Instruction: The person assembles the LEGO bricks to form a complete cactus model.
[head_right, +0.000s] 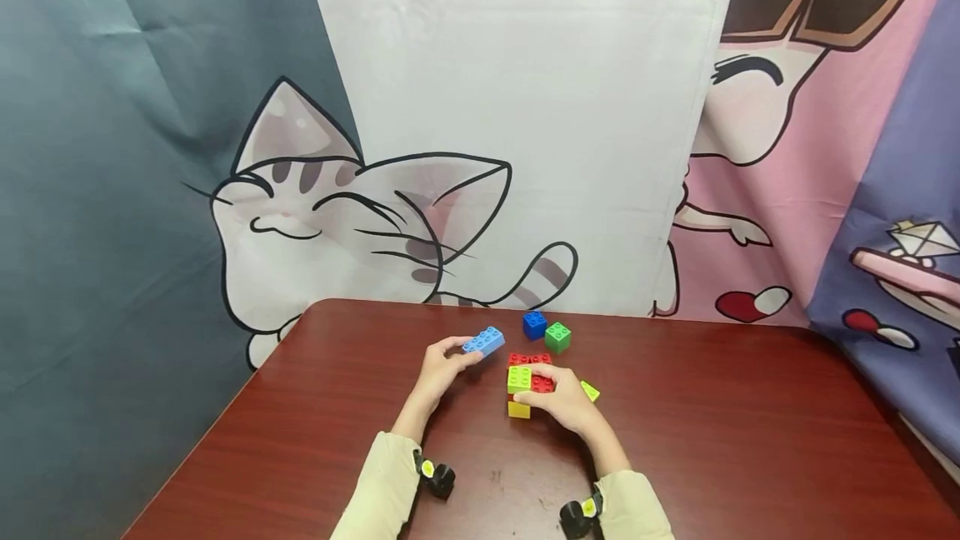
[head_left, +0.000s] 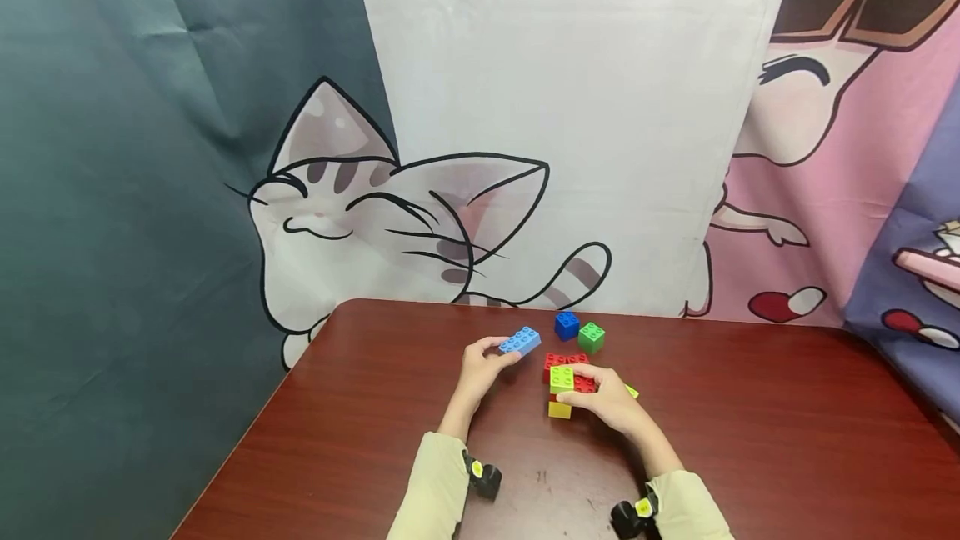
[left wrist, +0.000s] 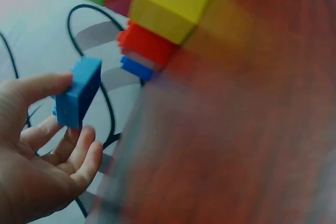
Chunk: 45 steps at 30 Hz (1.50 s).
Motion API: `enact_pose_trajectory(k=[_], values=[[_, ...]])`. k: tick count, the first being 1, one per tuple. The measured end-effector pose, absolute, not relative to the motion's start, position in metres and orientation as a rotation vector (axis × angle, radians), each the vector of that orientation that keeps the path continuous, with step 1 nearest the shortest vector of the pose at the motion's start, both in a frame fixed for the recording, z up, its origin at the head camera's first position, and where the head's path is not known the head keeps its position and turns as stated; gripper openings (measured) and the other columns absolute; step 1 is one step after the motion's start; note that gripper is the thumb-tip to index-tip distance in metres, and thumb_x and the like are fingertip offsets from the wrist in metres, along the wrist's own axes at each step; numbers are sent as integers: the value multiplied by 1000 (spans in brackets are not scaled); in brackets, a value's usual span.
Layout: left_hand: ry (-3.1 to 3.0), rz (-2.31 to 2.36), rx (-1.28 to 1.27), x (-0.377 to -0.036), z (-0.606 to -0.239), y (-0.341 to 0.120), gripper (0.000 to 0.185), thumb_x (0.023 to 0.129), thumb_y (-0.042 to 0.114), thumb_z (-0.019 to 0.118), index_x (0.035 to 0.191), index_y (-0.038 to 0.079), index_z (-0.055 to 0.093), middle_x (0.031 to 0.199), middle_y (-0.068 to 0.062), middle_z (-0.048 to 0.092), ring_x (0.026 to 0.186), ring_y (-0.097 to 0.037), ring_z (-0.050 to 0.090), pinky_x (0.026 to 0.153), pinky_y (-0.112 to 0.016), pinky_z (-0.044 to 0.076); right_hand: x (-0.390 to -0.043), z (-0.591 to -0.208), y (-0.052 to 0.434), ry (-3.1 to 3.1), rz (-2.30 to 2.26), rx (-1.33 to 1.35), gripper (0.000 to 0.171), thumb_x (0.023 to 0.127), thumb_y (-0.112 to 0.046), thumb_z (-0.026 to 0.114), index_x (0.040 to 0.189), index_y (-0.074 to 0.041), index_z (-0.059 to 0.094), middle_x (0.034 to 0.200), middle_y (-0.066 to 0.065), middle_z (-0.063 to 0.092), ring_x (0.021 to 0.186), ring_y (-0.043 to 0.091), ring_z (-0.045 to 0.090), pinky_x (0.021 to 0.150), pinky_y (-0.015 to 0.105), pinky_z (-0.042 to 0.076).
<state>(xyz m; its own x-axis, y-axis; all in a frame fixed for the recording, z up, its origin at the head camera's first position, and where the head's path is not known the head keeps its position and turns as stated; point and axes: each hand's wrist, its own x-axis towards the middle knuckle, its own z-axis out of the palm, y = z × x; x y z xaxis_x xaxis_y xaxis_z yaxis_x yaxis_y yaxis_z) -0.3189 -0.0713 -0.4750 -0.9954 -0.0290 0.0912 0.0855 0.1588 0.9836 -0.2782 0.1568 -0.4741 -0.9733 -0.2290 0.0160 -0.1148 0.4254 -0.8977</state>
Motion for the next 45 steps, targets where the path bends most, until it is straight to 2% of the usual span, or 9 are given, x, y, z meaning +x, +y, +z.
enact_pose_trajectory(k=[5, 10, 17, 23, 28, 32, 37, 45], values=[[-2241, -2083, -132, -319, -464, -74, 37, 83, 11, 73, 115, -6, 66, 106, -23, 68, 77, -7, 58, 75, -26, 53, -279, -472, 161, 2560, -1589, -309, 61, 81, -31, 76, 132, -2, 57, 114, 17, 63, 97, 20, 56, 76, 26, 50], [-2277, -2115, -267, -311, -448, -78, 35, 87, 9, 67, 117, -8, 62, 109, -24, 66, 81, -9, 59, 76, -21, 51, -281, -472, 159, 2551, -1587, -354, 60, 82, -32, 76, 131, -4, 58, 111, 15, 64, 94, 19, 56, 75, 26, 51], [-2344, -2172, -624, -296, -433, -67, 34, 90, 10, 60, 120, -6, 58, 116, -28, 65, 90, -14, 64, 94, -33, 55, -280, -473, 159, 2500, -1640, -389, 55, 83, -27, 75, 130, -3, 59, 106, 13, 66, 89, 17, 58, 74, 25, 51], [-2416, -2105, -844, -293, -429, -62, 33, 90, 7, 59, 119, -7, 58, 115, -31, 64, 89, -12, 64, 88, -24, 57, -281, -474, 158, 2434, -1701, -465, 53, 86, -23, 73, 131, -1, 57, 109, 18, 68, 88, 16, 62, 76, 20, 53], [-2432, -2053, -862, -291, -427, -62, 34, 87, 5, 58, 119, -7, 59, 113, -30, 64, 85, -10, 61, 80, -16, 54, -282, -475, 157, 2429, -1711, -459, 53, 85, -23, 73, 131, -1, 57, 110, 18, 67, 88, 13, 61, 77, 19, 53], [-2451, -2032, -846, -292, -431, -61, 35, 87, 1, 57, 121, -6, 60, 115, -28, 63, 86, -10, 60, 78, -15, 52, -281, -475, 157, 2425, -1719, -427, 52, 84, -23, 74, 128, 0, 58, 109, 16, 66, 87, 12, 60, 75, 19, 52], [-2502, -1998, -811, -292, -436, -60, 34, 88, 0, 57, 122, -3, 61, 117, -25, 62, 88, -14, 62, 81, -17, 55, -279, -476, 158, 2413, -1720, -418, 55, 84, -23, 74, 130, 1, 56, 110, 19, 65, 86, 14, 60, 74, 19, 52], [-2523, -1995, -816, -291, -438, -54, 35, 90, 6, 64, 124, -2, 61, 118, -25, 64, 93, -15, 65, 89, -29, 58, -278, -479, 161, 2416, -1722, -400, 52, 84, -26, 74, 127, -1, 59, 110, 17, 64, 87, 14, 60, 75, 20, 52]])
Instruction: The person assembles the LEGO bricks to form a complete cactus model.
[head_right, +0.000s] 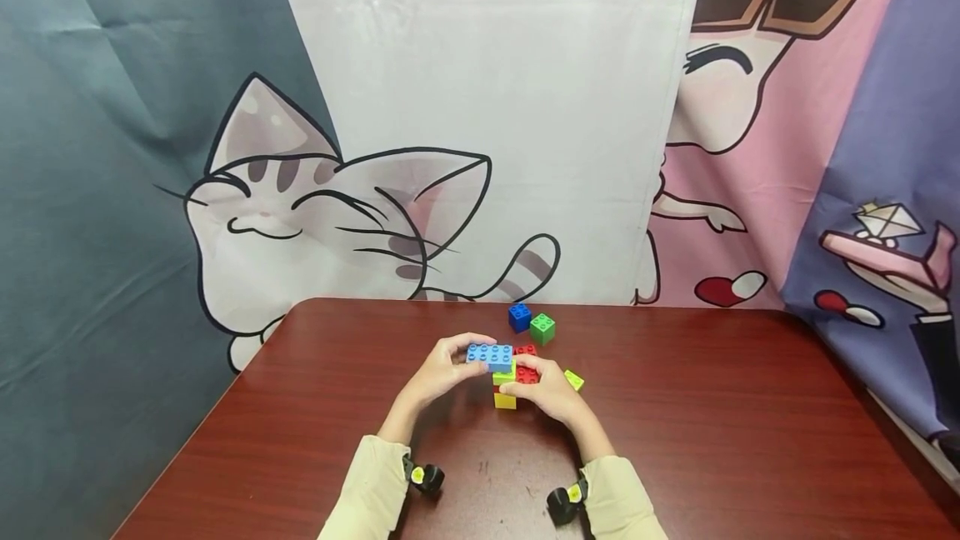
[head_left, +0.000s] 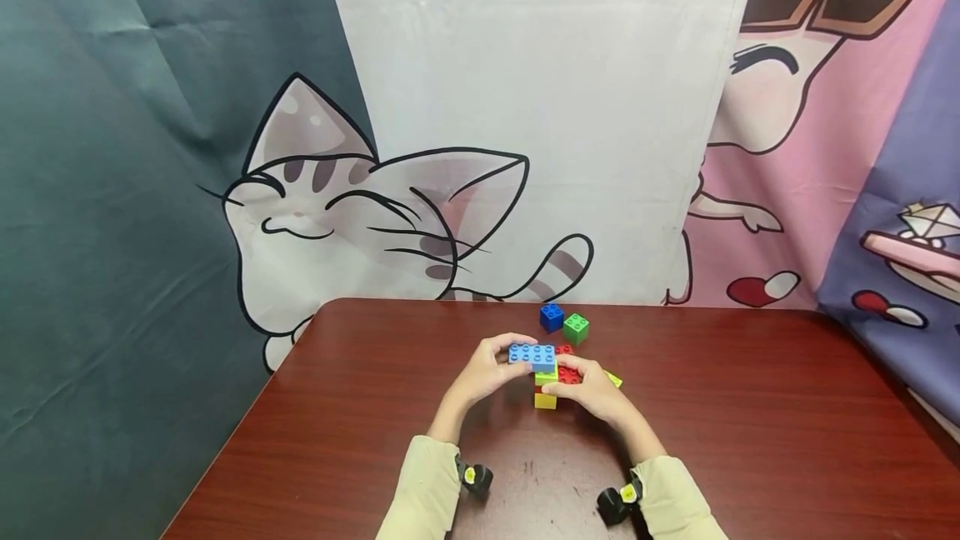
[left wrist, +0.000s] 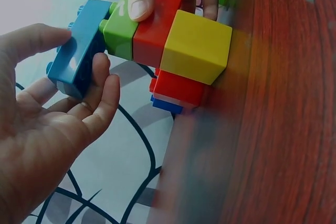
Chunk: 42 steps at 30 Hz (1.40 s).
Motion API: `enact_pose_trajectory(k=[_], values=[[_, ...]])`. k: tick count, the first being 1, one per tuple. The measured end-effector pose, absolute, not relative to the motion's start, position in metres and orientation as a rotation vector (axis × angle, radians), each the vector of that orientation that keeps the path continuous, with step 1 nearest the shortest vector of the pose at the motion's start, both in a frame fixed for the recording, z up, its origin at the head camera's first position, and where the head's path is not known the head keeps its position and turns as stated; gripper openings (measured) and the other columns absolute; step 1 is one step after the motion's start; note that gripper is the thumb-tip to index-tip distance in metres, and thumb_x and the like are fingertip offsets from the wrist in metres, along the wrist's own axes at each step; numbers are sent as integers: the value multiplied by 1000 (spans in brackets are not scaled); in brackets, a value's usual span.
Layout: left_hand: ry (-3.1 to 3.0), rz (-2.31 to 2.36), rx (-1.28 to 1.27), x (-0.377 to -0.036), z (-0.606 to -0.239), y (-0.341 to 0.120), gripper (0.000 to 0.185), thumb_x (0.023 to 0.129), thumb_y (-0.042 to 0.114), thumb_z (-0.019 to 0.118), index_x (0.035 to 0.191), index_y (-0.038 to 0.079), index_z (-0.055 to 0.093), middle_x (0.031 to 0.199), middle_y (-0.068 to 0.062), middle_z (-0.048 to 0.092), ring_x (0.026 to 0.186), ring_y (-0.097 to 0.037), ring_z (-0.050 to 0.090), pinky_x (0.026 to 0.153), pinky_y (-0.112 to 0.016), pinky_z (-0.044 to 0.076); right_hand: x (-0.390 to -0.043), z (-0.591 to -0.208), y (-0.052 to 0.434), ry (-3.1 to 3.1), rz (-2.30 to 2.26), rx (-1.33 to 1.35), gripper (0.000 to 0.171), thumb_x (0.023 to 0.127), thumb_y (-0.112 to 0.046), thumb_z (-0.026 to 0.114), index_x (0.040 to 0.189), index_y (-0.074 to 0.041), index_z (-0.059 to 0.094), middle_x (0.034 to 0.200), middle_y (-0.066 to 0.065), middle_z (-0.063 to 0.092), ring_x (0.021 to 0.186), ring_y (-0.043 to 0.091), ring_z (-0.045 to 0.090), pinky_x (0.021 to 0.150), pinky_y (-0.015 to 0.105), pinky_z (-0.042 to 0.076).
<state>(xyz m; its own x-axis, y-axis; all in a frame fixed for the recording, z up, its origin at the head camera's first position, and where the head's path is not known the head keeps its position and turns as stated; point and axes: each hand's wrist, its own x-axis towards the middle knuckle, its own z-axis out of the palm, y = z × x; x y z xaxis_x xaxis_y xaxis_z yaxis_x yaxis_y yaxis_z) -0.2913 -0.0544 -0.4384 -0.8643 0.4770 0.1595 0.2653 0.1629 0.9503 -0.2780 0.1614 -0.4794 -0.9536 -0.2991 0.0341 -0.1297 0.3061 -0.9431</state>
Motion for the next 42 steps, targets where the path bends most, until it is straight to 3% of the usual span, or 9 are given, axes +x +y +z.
enact_pose_trajectory(k=[7, 17, 23, 29, 42], values=[[2285, 1722, 715, -291, -441, -51, 37, 90, 12, 67, 125, 2, 62, 120, -22, 65, 94, -16, 65, 90, -32, 58, -277, -480, 164, 2420, -1716, -456, 51, 86, -26, 73, 126, 1, 58, 108, 17, 65, 84, 13, 61, 73, 19, 53], [2315, 1707, 724, -292, -441, -48, 37, 89, 16, 70, 123, 4, 63, 115, -18, 67, 89, -14, 64, 85, -24, 58, -278, -479, 163, 2388, -1741, -507, 53, 87, -24, 72, 131, 0, 56, 113, 19, 66, 87, 11, 62, 77, 18, 54], [2315, 1706, 747, -293, -440, -43, 36, 90, 14, 68, 124, 3, 63, 119, -19, 66, 93, -16, 64, 90, -29, 57, -279, -476, 163, 2374, -1765, -486, 53, 88, -21, 71, 133, -1, 55, 119, 18, 65, 89, 10, 61, 78, 17, 54], [2334, 1690, 724, -292, -439, -43, 35, 91, 9, 65, 124, 0, 61, 121, -23, 63, 95, -18, 62, 92, -35, 57, -279, -476, 163, 2400, -1733, -429, 56, 87, -23, 72, 135, -2, 54, 113, 15, 66, 88, 14, 60, 75, 18, 53], [2460, 1588, 824, -287, -439, -46, 37, 88, 15, 63, 125, 13, 66, 120, -11, 64, 100, -18, 56, 84, -21, 51, -277, -478, 162, 2428, -1705, -407, 56, 84, -28, 75, 130, 0, 57, 107, 16, 64, 86, 16, 59, 73, 20, 52]])
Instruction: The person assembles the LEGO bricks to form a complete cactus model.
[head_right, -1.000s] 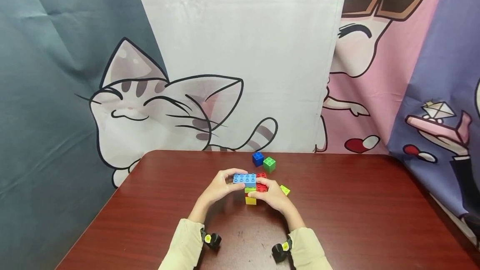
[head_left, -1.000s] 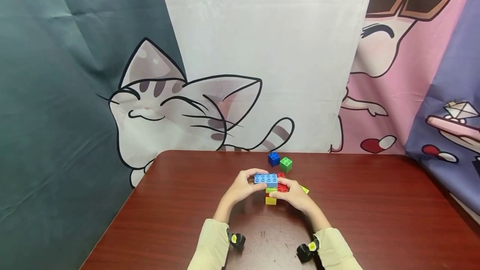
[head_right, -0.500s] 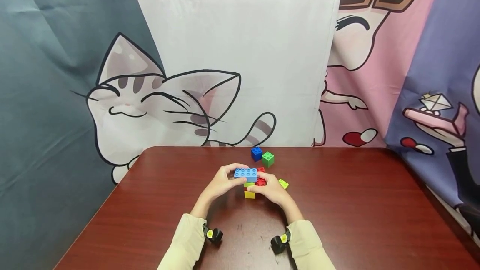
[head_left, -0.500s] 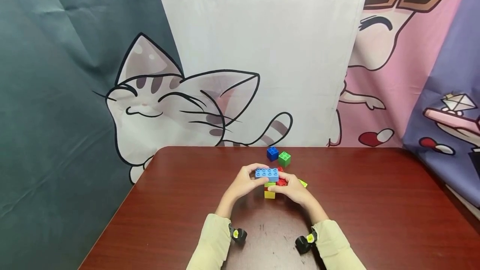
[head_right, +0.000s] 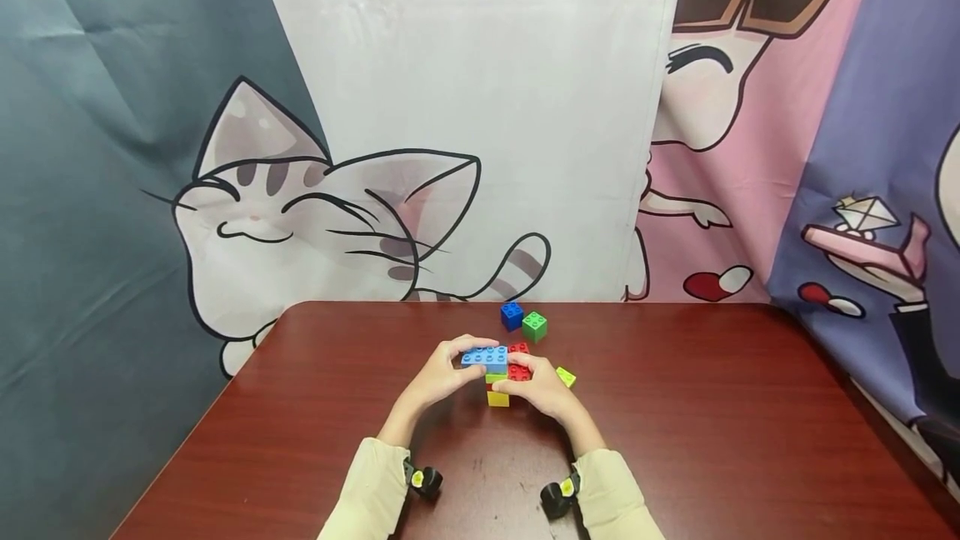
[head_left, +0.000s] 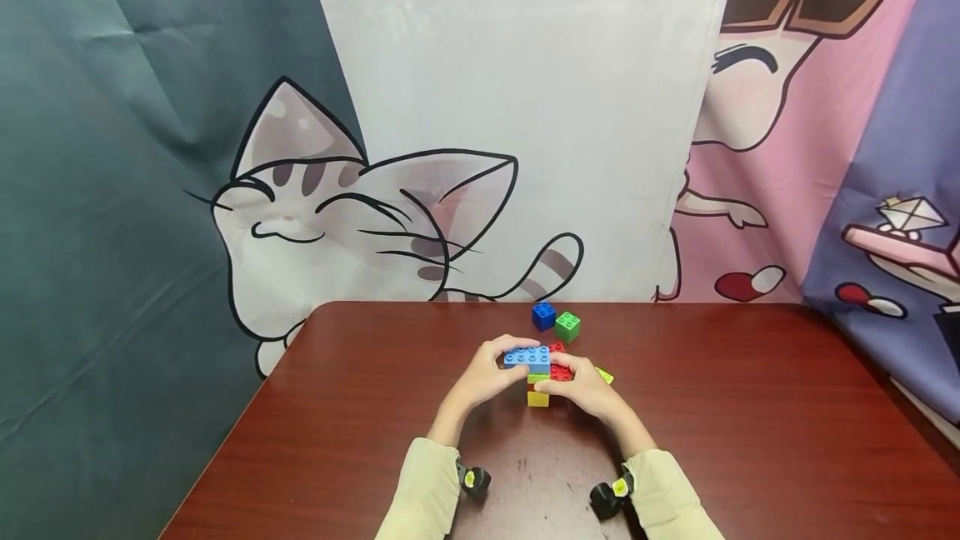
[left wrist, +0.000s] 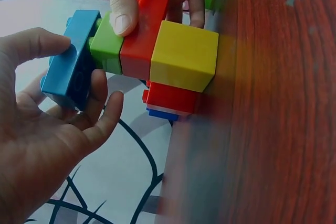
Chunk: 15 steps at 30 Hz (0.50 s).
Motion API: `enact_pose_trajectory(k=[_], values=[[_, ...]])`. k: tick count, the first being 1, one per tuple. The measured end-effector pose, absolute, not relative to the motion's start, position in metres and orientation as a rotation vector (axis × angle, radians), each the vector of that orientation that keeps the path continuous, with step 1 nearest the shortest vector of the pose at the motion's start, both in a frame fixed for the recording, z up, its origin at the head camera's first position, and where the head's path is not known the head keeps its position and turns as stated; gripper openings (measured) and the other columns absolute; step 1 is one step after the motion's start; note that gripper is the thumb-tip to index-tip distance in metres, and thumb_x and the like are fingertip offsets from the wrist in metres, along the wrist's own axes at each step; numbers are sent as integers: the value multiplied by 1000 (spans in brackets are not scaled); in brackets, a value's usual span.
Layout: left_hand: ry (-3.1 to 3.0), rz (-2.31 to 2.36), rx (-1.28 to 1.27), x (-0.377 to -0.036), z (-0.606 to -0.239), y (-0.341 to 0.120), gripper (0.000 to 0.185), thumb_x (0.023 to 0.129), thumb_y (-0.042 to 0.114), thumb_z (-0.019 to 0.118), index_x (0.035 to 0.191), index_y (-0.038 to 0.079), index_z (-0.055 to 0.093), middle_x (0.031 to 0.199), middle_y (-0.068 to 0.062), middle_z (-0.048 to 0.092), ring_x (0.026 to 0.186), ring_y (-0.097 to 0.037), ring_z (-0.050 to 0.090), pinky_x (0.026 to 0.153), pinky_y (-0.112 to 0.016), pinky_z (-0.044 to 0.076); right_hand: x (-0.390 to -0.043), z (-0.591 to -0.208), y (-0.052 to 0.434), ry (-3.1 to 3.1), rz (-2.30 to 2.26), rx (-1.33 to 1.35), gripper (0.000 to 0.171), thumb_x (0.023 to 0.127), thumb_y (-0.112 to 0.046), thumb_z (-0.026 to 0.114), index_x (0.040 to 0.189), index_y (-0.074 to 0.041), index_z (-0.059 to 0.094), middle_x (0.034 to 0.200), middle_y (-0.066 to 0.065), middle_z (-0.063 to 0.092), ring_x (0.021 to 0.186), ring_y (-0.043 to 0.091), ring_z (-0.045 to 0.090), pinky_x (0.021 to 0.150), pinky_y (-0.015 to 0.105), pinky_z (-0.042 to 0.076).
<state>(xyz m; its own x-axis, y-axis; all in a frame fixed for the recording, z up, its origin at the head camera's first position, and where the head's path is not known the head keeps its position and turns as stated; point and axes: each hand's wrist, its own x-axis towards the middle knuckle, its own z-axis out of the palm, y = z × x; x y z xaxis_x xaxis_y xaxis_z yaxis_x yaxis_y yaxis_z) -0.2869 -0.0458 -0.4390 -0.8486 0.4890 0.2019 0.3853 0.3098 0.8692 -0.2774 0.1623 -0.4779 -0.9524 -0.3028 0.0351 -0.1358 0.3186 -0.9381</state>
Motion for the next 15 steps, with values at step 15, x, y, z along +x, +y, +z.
enact_pose_trajectory(k=[15], values=[[2514, 1617, 777, -287, -440, -41, 32, 88, 25, 71, 118, 13, 69, 119, -10, 69, 100, -19, 61, 83, -20, 52, -277, -478, 163, 2435, -1700, -405, 56, 84, -29, 75, 130, -2, 58, 112, 17, 62, 89, 17, 59, 74, 21, 53]])
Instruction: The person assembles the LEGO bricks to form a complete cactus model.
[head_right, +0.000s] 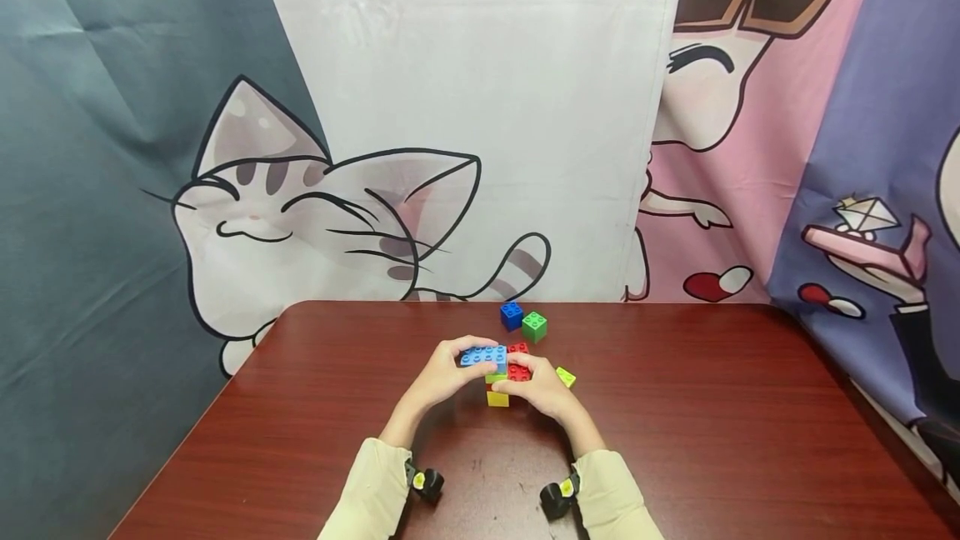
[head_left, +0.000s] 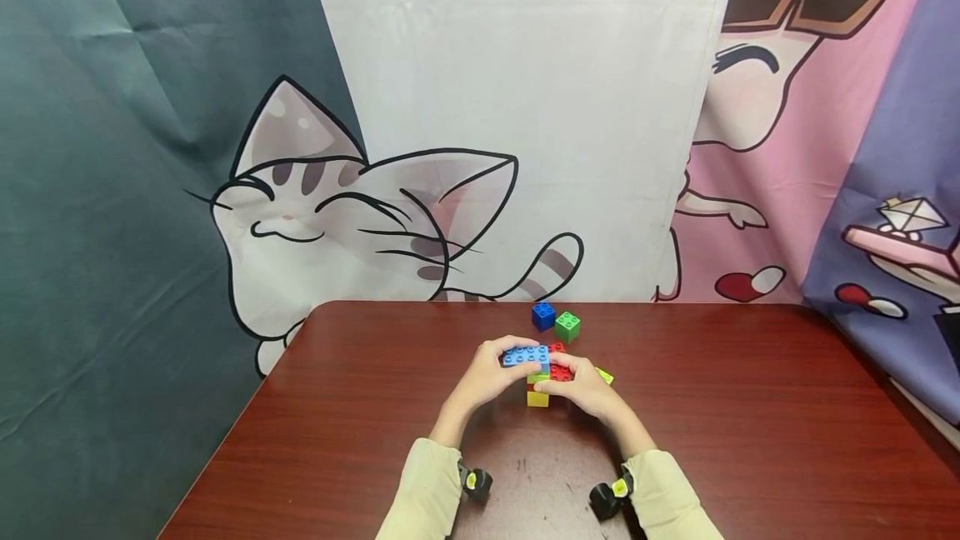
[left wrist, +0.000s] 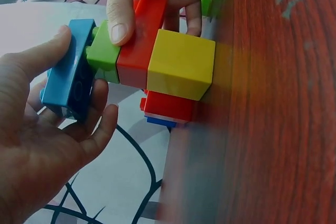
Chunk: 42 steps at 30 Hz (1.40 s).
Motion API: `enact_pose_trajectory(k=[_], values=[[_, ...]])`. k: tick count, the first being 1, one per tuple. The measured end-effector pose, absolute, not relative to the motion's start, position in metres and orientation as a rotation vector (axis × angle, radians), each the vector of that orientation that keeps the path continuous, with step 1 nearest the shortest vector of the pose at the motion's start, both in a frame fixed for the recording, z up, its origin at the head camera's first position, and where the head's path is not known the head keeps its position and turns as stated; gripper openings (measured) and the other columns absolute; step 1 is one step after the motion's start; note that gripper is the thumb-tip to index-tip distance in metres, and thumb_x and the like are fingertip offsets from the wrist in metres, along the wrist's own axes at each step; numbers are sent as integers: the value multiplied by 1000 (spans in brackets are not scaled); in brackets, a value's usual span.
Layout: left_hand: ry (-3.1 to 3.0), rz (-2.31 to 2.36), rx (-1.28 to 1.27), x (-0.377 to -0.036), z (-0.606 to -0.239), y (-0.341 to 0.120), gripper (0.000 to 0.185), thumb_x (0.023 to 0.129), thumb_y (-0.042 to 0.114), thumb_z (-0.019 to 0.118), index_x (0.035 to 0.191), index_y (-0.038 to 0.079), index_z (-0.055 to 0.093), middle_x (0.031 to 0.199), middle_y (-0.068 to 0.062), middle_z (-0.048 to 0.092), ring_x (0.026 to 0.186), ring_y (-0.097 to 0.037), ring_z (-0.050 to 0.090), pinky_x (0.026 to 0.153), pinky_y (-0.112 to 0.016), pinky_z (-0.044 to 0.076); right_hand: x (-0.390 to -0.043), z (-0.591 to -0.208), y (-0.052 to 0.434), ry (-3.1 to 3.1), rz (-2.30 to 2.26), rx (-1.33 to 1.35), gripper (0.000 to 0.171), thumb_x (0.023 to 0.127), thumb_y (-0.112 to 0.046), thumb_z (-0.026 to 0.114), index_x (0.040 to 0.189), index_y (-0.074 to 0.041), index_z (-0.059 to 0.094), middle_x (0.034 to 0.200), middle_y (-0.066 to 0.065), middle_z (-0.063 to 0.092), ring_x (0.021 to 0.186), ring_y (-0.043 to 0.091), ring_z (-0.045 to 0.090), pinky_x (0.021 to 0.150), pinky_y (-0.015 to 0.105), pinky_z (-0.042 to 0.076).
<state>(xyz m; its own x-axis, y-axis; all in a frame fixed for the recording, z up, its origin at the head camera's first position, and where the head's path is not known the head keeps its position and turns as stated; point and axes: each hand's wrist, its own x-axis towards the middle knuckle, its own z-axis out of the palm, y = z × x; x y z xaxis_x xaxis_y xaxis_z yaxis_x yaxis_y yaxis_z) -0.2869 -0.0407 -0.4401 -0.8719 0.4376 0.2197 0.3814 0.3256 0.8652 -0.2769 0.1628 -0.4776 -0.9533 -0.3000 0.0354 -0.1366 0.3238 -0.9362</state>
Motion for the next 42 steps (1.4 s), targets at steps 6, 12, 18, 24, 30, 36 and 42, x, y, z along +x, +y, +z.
enact_pose_trajectory(k=[6, 12, 18, 24, 30, 36, 42], values=[[2512, 1605, 792, -285, -436, -41, 32, 89, 24, 70, 118, 12, 69, 118, -8, 69, 102, -20, 60, 85, -20, 52, -277, -479, 162, 2438, -1735, -445, 54, 84, -31, 75, 128, -3, 59, 110, 15, 63, 88, 14, 59, 73, 20, 53], [2508, 1616, 799, -285, -436, -42, 30, 89, 21, 70, 118, 12, 70, 112, -9, 69, 97, -18, 59, 81, -19, 51, -278, -482, 160, 2400, -1787, -536, 51, 85, -32, 74, 124, -2, 61, 105, 12, 64, 83, 9, 61, 72, 19, 54], [2542, 1608, 840, -285, -435, -41, 29, 88, 21, 71, 116, 11, 71, 109, -9, 70, 94, -16, 60, 79, -19, 51, -279, -481, 161, 2358, -1785, -496, 51, 85, -25, 74, 127, -1, 59, 112, 17, 63, 85, 9, 62, 75, 18, 54], [2550, 1588, 830, -284, -433, -39, 29, 88, 21, 71, 115, 11, 71, 109, -8, 71, 94, -16, 60, 80, -19, 51, -279, -481, 163, 2369, -1778, -498, 50, 85, -23, 74, 127, 0, 59, 111, 18, 63, 87, 11, 61, 75, 18, 54], [2554, 1565, 817, -283, -435, -38, 29, 87, 20, 73, 115, 12, 71, 108, -8, 71, 92, -15, 59, 79, -20, 51, -277, -481, 165, 2357, -1789, -499, 52, 84, -25, 75, 126, 1, 59, 112, 19, 64, 87, 10, 62, 76, 18, 54], [2545, 1584, 814, -284, -436, -37, 28, 87, 19, 73, 114, 12, 71, 110, -8, 71, 93, -16, 59, 79, -20, 51, -278, -482, 165, 2355, -1797, -512, 51, 84, -24, 75, 125, 2, 60, 111, 19, 64, 87, 10, 62, 76, 18, 54], [2519, 1605, 792, -285, -438, -37, 28, 86, 18, 74, 114, 12, 71, 111, -10, 70, 92, -17, 59, 79, -21, 51, -277, -480, 165, 2351, -1795, -499, 52, 84, -25, 75, 126, 1, 59, 111, 19, 63, 88, 13, 62, 75, 18, 54]])
